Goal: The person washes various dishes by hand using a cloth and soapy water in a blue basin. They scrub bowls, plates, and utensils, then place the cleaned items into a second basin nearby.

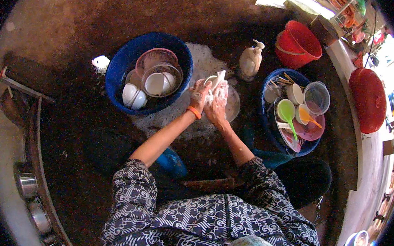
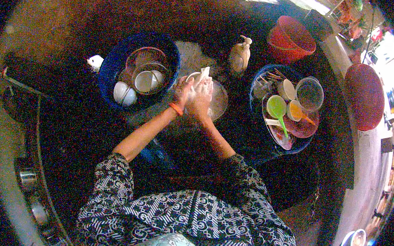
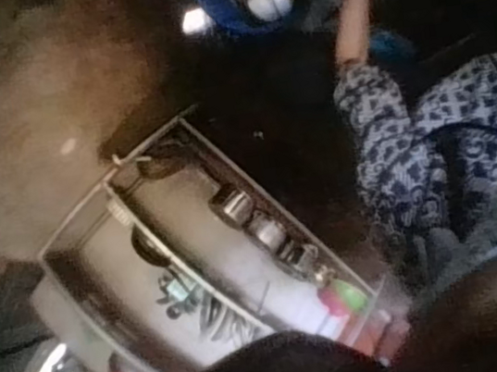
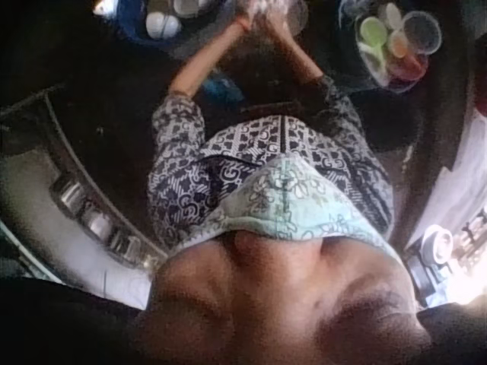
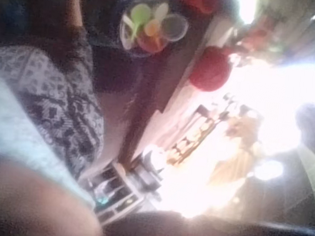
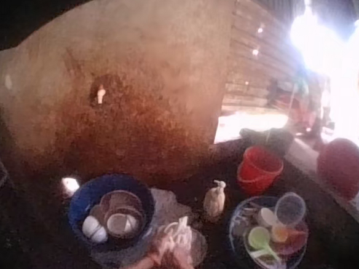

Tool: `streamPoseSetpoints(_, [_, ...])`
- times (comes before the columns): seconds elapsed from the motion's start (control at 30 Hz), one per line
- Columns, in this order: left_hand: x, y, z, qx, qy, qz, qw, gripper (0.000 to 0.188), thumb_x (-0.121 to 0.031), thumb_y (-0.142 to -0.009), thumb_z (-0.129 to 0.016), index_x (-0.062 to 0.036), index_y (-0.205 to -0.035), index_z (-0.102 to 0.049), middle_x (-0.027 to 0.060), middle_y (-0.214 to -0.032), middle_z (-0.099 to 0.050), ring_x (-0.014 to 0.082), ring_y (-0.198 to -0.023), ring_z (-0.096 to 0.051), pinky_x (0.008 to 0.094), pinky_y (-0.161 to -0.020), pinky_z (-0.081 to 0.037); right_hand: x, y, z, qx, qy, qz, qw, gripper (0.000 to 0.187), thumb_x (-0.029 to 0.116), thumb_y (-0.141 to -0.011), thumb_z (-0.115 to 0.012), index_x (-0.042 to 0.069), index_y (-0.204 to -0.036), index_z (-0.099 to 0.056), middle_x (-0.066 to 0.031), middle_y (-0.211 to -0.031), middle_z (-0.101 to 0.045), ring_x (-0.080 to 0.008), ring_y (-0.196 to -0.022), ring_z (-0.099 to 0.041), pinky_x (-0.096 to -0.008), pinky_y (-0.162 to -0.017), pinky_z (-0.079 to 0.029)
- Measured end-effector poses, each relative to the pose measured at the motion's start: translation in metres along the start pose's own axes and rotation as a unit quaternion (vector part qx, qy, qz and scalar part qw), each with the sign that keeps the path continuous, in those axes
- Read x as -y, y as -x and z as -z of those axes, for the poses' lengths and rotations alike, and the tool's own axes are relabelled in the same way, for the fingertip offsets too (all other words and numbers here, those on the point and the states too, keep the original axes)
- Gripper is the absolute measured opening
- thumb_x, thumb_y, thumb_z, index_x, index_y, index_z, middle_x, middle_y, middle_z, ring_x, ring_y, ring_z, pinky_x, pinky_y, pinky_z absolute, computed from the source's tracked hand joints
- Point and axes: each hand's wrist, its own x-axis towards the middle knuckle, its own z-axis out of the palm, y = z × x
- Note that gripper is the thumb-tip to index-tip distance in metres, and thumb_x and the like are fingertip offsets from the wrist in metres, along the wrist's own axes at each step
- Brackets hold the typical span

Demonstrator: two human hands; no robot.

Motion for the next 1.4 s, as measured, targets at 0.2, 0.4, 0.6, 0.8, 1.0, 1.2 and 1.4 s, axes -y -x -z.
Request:
streamPoseSetpoints(0.2, [0.018,-0.003,0.003,-0.039,-0.017,0.036,0.998,0.028,-0.031,-0.089,-0.058,-0.0109,-0.109,-0.063,0.0072,-0.115,-0.059,0.0268,-0.109,-0.050,0.0386,-0.095,-0.031,0.017,0.001,0.007,0.043,-0.009,0.044,0.998,0.075,0.026,-0.081,-0.058,0.002,-0.144,-0.025,-0.0339,-0.141,-0.030,-0.0522,-0.132,-0.025,-0.0550,-0.109,-0.022])
streamPoseSetpoints(0.4, [0.023,-0.018,0.023,-0.061,-0.180,-0.127,0.974,0.026,-0.025,-0.090,-0.058,-0.0111,-0.112,-0.061,0.0066,-0.111,-0.061,0.0250,-0.109,-0.052,0.0364,-0.097,-0.032,-0.002,-0.013,0.026,0.166,-0.181,-0.255,0.935,0.064,0.027,-0.076,-0.065,-0.001,-0.130,-0.043,-0.0271,-0.112,-0.059,-0.0406,-0.103,-0.059,-0.0456,-0.085,-0.047])
streamPoseSetpoints(0.6, [0.045,-0.023,0.013,-0.099,0.096,-0.004,0.990,0.032,-0.031,-0.095,-0.052,-0.0060,-0.112,-0.061,0.0066,-0.106,-0.062,0.0207,-0.101,-0.055,0.0344,-0.092,-0.041,-0.007,-0.050,0.067,0.179,-0.298,-0.253,0.903,0.050,0.024,-0.080,-0.064,0.000,-0.122,-0.052,-0.0140,-0.107,-0.064,-0.0201,-0.097,-0.061,-0.0350,-0.083,-0.049])
streamPoseSetpoints(0.8, [0.109,-0.029,0.010,0.044,0.114,0.007,0.992,0.027,-0.022,-0.093,-0.051,-0.0029,-0.109,-0.061,0.0090,-0.107,-0.062,0.0190,-0.097,-0.058,0.0335,-0.088,-0.047,0.042,-0.076,0.115,0.202,-0.351,-0.022,0.914,0.058,0.021,-0.074,-0.073,0.003,-0.125,-0.050,-0.0138,-0.125,-0.055,-0.0282,-0.116,-0.052,-0.0373,-0.098,-0.042])
streamPoseSetpoints(1.0, [0.114,-0.025,-0.001,0.099,0.077,-0.078,0.989,0.027,-0.018,-0.093,-0.047,-0.0030,-0.111,-0.060,0.0130,-0.113,-0.062,0.0245,-0.102,-0.059,0.0365,-0.090,-0.046,0.018,-0.054,0.089,0.176,-0.076,0.122,0.974,0.061,0.012,-0.068,-0.072,0.007,-0.124,-0.049,-0.0159,-0.126,-0.051,-0.0374,-0.116,-0.047,-0.0439,-0.094,-0.043])
streamPoseSetpoints(1.2, [0.058,-0.005,-0.015,0.092,0.160,-0.039,0.982,0.028,-0.023,-0.091,-0.052,-0.0055,-0.112,-0.061,0.0154,-0.112,-0.061,0.0282,-0.104,-0.057,0.0377,-0.090,-0.045,-0.024,-0.018,0.054,0.145,-0.094,-0.204,0.964,0.048,0.022,-0.083,-0.059,-0.002,-0.122,-0.045,-0.0298,-0.093,-0.063,-0.0447,-0.093,-0.060,-0.0505,-0.080,-0.047])
streamPoseSetpoints(1.4, [-0.021,-0.006,0.001,-0.068,-0.169,-0.296,0.938,0.041,-0.024,-0.082,-0.065,-0.0081,-0.118,-0.055,0.0141,-0.102,-0.053,0.0295,-0.095,-0.050,0.0379,-0.084,-0.042,-0.035,-0.005,0.007,0.115,-0.316,-0.394,0.855,0.045,0.029,-0.088,-0.054,-0.001,-0.121,-0.052,-0.0218,-0.101,-0.066,-0.0323,-0.098,-0.063,-0.0448,-0.082,-0.048])
